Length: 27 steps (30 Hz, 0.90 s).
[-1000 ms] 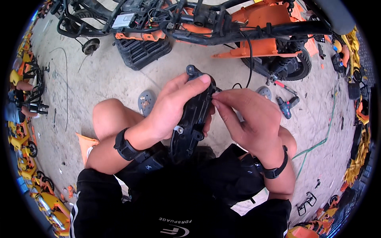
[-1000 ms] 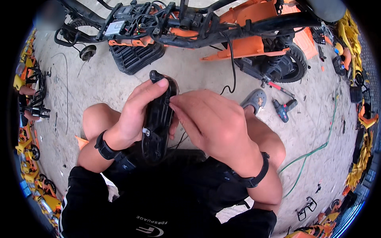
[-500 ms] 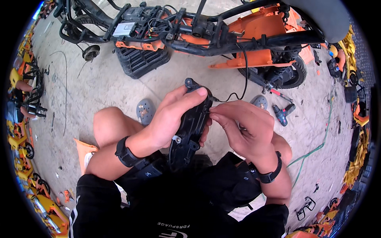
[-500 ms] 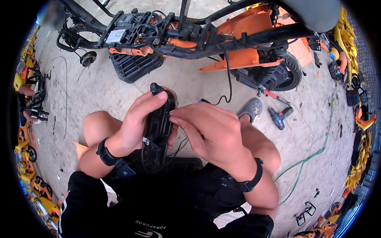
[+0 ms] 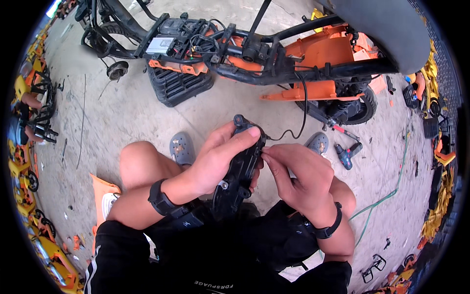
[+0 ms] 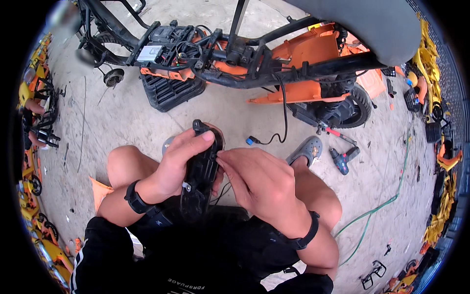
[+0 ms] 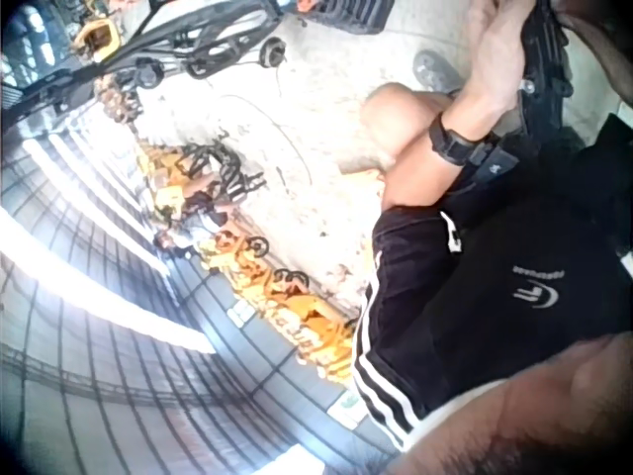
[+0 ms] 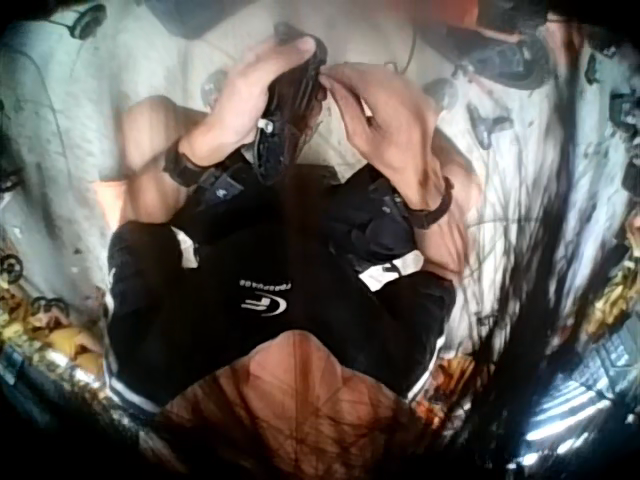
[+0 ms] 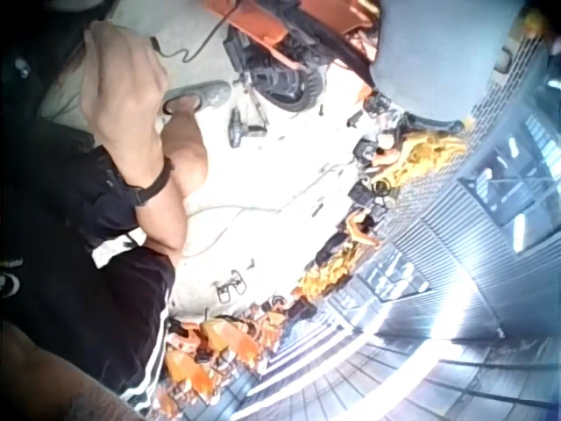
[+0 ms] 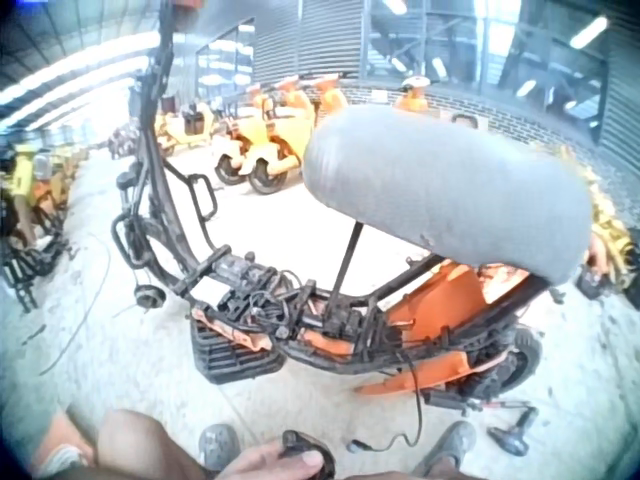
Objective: The person is sitting on the floor in a workshop, holding a black plastic scooter component. They use a small tool to adjust or clean a specific area on the part, repeatedly manipulating the tool and the component. The person occasionally shifts the part to access different angles.
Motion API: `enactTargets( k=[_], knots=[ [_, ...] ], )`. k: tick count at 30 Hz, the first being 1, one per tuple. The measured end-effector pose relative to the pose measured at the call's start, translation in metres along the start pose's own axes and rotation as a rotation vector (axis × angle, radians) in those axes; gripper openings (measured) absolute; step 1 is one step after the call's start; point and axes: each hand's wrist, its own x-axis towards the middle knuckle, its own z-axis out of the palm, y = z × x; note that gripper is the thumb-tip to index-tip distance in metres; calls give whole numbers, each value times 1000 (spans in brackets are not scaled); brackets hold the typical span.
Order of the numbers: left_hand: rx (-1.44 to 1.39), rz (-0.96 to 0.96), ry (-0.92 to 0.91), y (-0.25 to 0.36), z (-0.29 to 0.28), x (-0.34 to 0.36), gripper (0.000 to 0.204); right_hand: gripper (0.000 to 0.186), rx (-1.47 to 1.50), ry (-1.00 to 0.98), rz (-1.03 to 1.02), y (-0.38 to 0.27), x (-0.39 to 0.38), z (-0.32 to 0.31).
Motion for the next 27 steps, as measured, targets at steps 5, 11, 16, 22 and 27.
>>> enactTargets(
  k=[5, 11, 16, 22, 27],
  knots=[
    [-17, -27, -4, -3, 2, 4, 29, 19, -7, -7, -31, 4, -1, -4],
    [-30, -39, -11, -2, -1, -1, 31, 22, 46, -59, -8, 3, 3, -4],
    [44, -5, -5, -5, -5, 3, 32, 8, 55, 1, 174, -5, -2, -1],
    [87, 122, -32, -23, -12, 11, 35, 8, 145, 35, 281, -7, -8, 7],
    [78, 136, 24, -19, -10, 10, 37, 16, 282, 45, 356, 5, -17, 10]
  ],
)
